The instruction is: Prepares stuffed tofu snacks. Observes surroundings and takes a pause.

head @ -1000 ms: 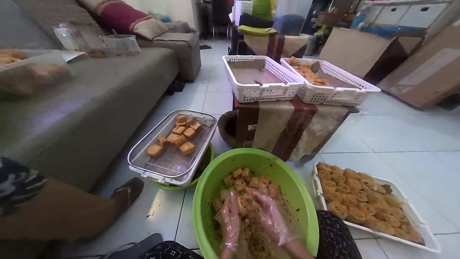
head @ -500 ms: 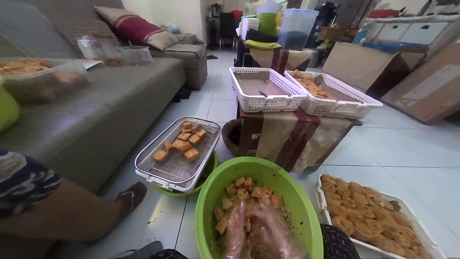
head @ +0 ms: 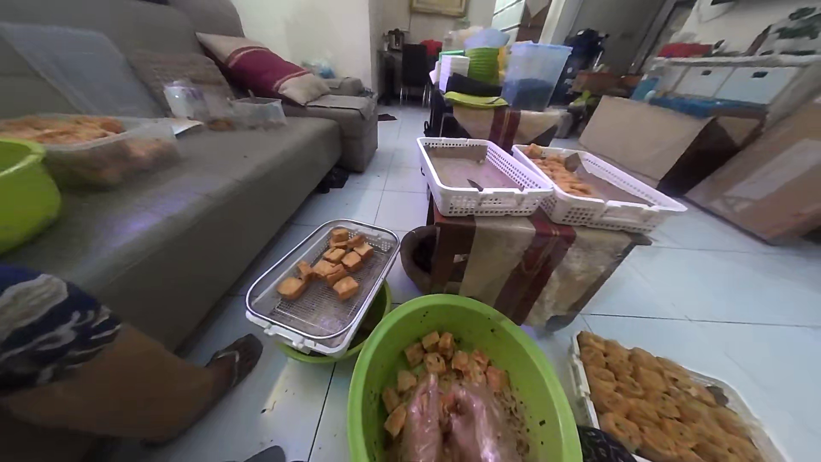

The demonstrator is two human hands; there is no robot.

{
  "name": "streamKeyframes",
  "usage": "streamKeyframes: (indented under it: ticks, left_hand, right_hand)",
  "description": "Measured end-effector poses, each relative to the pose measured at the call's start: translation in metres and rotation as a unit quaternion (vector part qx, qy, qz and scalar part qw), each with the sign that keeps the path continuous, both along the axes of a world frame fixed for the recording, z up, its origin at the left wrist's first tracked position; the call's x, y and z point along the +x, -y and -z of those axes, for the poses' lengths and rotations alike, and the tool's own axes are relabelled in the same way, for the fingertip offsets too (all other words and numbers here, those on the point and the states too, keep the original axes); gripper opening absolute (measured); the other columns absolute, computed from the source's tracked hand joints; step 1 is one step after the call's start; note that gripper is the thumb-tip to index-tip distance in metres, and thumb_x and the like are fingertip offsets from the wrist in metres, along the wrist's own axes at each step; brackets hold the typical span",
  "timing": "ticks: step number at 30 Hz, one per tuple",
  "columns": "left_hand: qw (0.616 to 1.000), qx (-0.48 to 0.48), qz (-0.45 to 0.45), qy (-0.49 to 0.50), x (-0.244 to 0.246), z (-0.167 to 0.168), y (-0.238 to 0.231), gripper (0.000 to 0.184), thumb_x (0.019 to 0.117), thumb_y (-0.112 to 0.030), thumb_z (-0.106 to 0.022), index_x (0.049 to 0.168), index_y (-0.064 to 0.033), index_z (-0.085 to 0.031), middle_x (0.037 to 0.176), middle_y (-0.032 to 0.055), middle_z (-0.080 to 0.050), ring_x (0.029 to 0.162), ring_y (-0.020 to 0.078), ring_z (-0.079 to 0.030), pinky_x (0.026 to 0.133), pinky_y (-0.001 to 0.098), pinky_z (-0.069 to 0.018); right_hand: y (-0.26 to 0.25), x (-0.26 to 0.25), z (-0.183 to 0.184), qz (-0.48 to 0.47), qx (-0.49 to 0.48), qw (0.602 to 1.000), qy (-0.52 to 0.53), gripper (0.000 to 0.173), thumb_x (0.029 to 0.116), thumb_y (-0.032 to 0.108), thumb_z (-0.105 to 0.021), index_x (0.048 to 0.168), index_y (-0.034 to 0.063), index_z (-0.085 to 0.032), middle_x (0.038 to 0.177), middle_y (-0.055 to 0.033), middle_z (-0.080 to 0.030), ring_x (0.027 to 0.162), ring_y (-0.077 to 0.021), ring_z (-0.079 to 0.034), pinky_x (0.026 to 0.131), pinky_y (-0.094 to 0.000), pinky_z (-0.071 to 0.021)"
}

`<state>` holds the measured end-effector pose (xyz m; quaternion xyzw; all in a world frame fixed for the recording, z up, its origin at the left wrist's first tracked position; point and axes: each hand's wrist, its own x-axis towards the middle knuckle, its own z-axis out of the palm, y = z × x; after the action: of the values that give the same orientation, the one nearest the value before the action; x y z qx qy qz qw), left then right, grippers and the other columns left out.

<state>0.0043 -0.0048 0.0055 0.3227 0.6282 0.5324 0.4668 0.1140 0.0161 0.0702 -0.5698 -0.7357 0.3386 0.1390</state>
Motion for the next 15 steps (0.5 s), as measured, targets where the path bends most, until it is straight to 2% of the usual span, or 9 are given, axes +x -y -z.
streamKeyframes:
  ticks: [2, 3, 5, 7, 9, 10, 11, 12, 15]
  left_hand:
    - [0.997, 0.001, 0.003, 0.073, -0.003, -0.003, -0.001, 0.048, 0.1100, -0.028, -0.042, 0.139, 0.0090, -0.053, 0.133, 0.0262, -0.060, 0.123, 0.0286, -0.059, 0.108, 0.0451, -0.0449]
    - [0.995, -0.003, 0.000, 0.104, -0.005, -0.005, 0.000, 0.048, 0.1098, -0.029, -0.043, 0.141, 0.0069, -0.052, 0.134, 0.0239, -0.060, 0.121, 0.0254, -0.059, 0.106, 0.0430, -0.0465]
    - [0.990, -0.020, -0.023, 0.139, -0.004, -0.003, 0.002, 0.047, 0.1083, -0.032, -0.047, 0.138, 0.0038, -0.055, 0.125, 0.0200, -0.064, 0.109, 0.0214, -0.064, 0.095, 0.0410, -0.0525]
    - [0.990, -0.034, -0.041, 0.129, -0.003, -0.002, 0.000, 0.047, 0.1068, -0.034, -0.051, 0.133, 0.0047, -0.058, 0.119, 0.0212, -0.066, 0.103, 0.0236, -0.064, 0.091, 0.0427, -0.0534]
    - [0.993, -0.041, -0.047, 0.100, -0.004, -0.003, -0.002, 0.049, 0.1055, -0.035, -0.054, 0.131, 0.0069, -0.059, 0.124, 0.0247, -0.064, 0.113, 0.0289, -0.062, 0.100, 0.0466, -0.0493]
    - [0.994, -0.037, -0.045, 0.088, -0.005, -0.004, -0.002, 0.050, 0.1055, -0.033, -0.054, 0.133, 0.0077, -0.058, 0.129, 0.0259, -0.062, 0.120, 0.0307, -0.060, 0.106, 0.0474, -0.0460]
    - [0.996, -0.030, -0.048, 0.070, -0.005, -0.003, -0.002, 0.049, 0.1058, -0.033, -0.054, 0.132, 0.0079, -0.058, 0.129, 0.0258, -0.063, 0.121, 0.0307, -0.060, 0.107, 0.0474, -0.0457]
    - [0.997, -0.026, -0.056, 0.050, -0.004, -0.003, -0.003, 0.048, 0.1065, -0.033, -0.052, 0.131, 0.0077, -0.059, 0.125, 0.0255, -0.064, 0.118, 0.0304, -0.061, 0.105, 0.0475, -0.0464]
    - [0.996, 0.015, -0.089, -0.011, 0.000, -0.003, -0.002, 0.043, 0.1088, -0.027, -0.046, 0.127, 0.0082, -0.063, 0.115, 0.0237, -0.068, 0.108, 0.0291, -0.066, 0.100, 0.0464, -0.0500]
  right_hand:
    - [0.007, 0.000, -0.003, -0.029, 0.011, 0.999, -0.036, 0.029, 0.0981, 0.007, -0.058, 0.123, -0.0007, -0.071, 0.122, -0.0243, -0.069, 0.120, -0.0393, -0.063, 0.109, -0.0539, -0.0462]
    - [0.010, 0.003, -0.002, -0.037, 0.023, 0.997, -0.065, 0.031, 0.0978, 0.003, -0.055, 0.125, -0.0009, -0.070, 0.123, -0.0241, -0.068, 0.120, -0.0387, -0.064, 0.109, -0.0539, -0.0471]
    - [0.016, 0.008, 0.002, -0.017, 0.051, 0.990, -0.133, 0.035, 0.0953, -0.002, -0.054, 0.127, -0.0009, -0.069, 0.124, -0.0207, -0.070, 0.116, -0.0334, -0.067, 0.103, -0.0503, -0.0531]
    - [0.016, 0.009, 0.000, 0.015, 0.026, 0.987, -0.159, 0.038, 0.0999, 0.009, -0.059, 0.136, -0.0005, -0.061, 0.132, -0.0200, -0.065, 0.118, -0.0305, -0.067, 0.103, -0.0468, -0.0544]
    - [0.019, 0.006, -0.003, 0.022, -0.026, 0.987, -0.158, 0.058, 0.0964, 0.022, -0.070, 0.147, 0.0020, -0.051, 0.143, -0.0202, -0.058, 0.119, -0.0301, -0.066, 0.102, -0.0453, -0.0550]
    - [0.021, 0.004, -0.002, 0.015, -0.037, 0.987, -0.159, 0.064, 0.0944, 0.023, -0.073, 0.149, 0.0014, -0.049, 0.145, -0.0203, -0.057, 0.123, -0.0309, -0.065, 0.105, -0.0461, -0.0531]
    - [0.022, 0.003, 0.001, 0.011, -0.033, 0.986, -0.160, 0.064, 0.0937, 0.022, -0.074, 0.149, 0.0005, -0.050, 0.145, -0.0197, -0.058, 0.127, -0.0304, -0.062, 0.110, -0.0462, -0.0496]
    - [0.021, 0.001, 0.006, 0.017, -0.022, 0.985, -0.169, 0.058, 0.0941, 0.020, -0.073, 0.145, -0.0010, -0.054, 0.141, -0.0202, -0.061, 0.126, -0.0301, -0.063, 0.110, -0.0456, -0.0497]
    - [0.014, -0.001, 0.013, 0.056, 0.007, 0.981, -0.185, 0.036, 0.0966, 0.010, -0.068, 0.130, -0.0024, -0.067, 0.127, -0.0196, -0.070, 0.114, -0.0272, -0.070, 0.102, -0.0418, -0.0552]
